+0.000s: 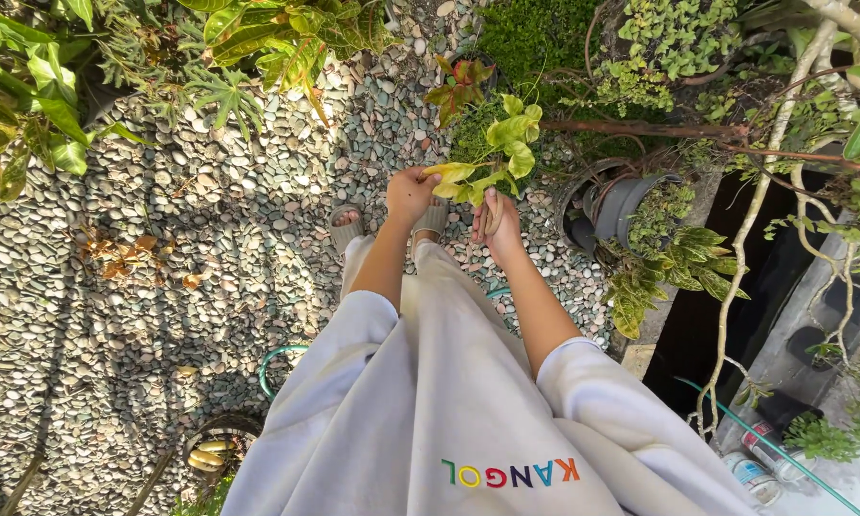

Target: The recorder is pruning and maintaining various plants in an outdoor garden using a small knife.

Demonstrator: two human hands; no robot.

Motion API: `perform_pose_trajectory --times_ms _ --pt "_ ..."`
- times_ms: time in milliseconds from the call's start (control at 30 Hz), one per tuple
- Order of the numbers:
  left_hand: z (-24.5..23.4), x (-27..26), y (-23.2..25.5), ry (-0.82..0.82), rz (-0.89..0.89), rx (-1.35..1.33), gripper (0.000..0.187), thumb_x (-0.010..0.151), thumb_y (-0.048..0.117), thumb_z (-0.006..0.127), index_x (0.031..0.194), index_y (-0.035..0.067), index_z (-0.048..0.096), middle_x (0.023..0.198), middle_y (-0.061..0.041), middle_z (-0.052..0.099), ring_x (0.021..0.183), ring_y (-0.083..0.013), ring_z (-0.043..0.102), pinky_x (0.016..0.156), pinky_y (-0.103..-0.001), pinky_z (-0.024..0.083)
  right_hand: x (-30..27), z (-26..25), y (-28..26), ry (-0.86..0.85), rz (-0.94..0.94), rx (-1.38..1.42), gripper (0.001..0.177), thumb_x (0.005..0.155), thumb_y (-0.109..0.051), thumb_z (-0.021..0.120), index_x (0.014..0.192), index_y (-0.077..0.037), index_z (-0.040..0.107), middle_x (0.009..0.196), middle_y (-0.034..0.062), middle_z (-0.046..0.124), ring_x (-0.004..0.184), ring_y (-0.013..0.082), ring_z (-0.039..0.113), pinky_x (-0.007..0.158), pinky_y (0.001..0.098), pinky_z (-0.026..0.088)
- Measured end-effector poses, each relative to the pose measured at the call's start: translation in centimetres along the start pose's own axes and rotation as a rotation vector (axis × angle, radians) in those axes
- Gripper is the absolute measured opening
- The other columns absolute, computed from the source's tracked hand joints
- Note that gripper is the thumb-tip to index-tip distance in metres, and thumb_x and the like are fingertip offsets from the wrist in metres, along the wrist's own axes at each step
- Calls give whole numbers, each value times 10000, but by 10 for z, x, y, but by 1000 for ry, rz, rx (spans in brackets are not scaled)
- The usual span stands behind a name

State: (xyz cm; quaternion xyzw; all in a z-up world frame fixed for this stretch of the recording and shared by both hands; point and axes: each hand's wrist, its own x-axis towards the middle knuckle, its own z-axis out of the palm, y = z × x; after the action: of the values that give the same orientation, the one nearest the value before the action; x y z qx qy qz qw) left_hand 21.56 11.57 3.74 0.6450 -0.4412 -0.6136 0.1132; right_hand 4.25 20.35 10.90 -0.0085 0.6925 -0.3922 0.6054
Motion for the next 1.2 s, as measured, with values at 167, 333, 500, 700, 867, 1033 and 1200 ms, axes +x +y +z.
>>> perform_pose_trajectory --times_ms 167,333,500,700,867,1033,1200 --pt "4 -4 -5 -19 -21 -74 208 893 292 759 1049 159 793 786 -28 784 635 -135 755 619 -309 582 0 3 -13 -31 32 98 407 999 -517 578 1048 -119 509 794 31 558 585 160 565 479 341 484" --pt "4 -7 -8 11 12 7 209 892 278 773 1070 177 815 808 -39 785 652 -133 747 638 -298 565 2 -1 -11 -29 15 100 376 988 -487 604 1009 -120 527 788 16 557 563 143 555 456 314 454" --pt "10 -4 -25 -17 7 -138 225 881 276 748 1055 148 810 823 -39 797 659 -113 748 633 -292 574 16 -29 12 -19 -60 -41 479 1042 -501 666 958 -56 509 675 58 508 466 138 486 386 263 367" --pt "4 -54 -39 147 99 -180 237 905 261 756 1044 75 799 793 -60 762 653 -119 687 630 -306 531 -35 -35 14 -104 -85 -200 392 973 -354 701 1224 -77 583 792 14 593 537 78 544 410 244 431" --pt "47 -131 -60 22 57 -68 334 910 367 727 1062 72 758 812 -81 758 713 -203 716 671 -350 549 -85 -98 96 -24 -242 -219 430 949 -226 736 1282 -67 516 886 -3 648 610 51 562 472 215 427" --pt "109 -142 -111 -711 67 166 1022 840 485 931 1477 -46 333 1213 -270 644 1127 -343 637 977 -396 508 -135 -107 117 312 -393 -400 391 980 -179 741 1281 -65 519 845 -10 649 637 40 595 531 192 459" --pt "68 -79 -104 -30 80 163 720 855 290 746 1448 35 428 1224 -235 665 1108 -401 660 951 -449 507 -127 -91 98 306 -279 -280 414 958 -238 722 1286 -76 528 865 -20 650 654 31 559 482 213 437"
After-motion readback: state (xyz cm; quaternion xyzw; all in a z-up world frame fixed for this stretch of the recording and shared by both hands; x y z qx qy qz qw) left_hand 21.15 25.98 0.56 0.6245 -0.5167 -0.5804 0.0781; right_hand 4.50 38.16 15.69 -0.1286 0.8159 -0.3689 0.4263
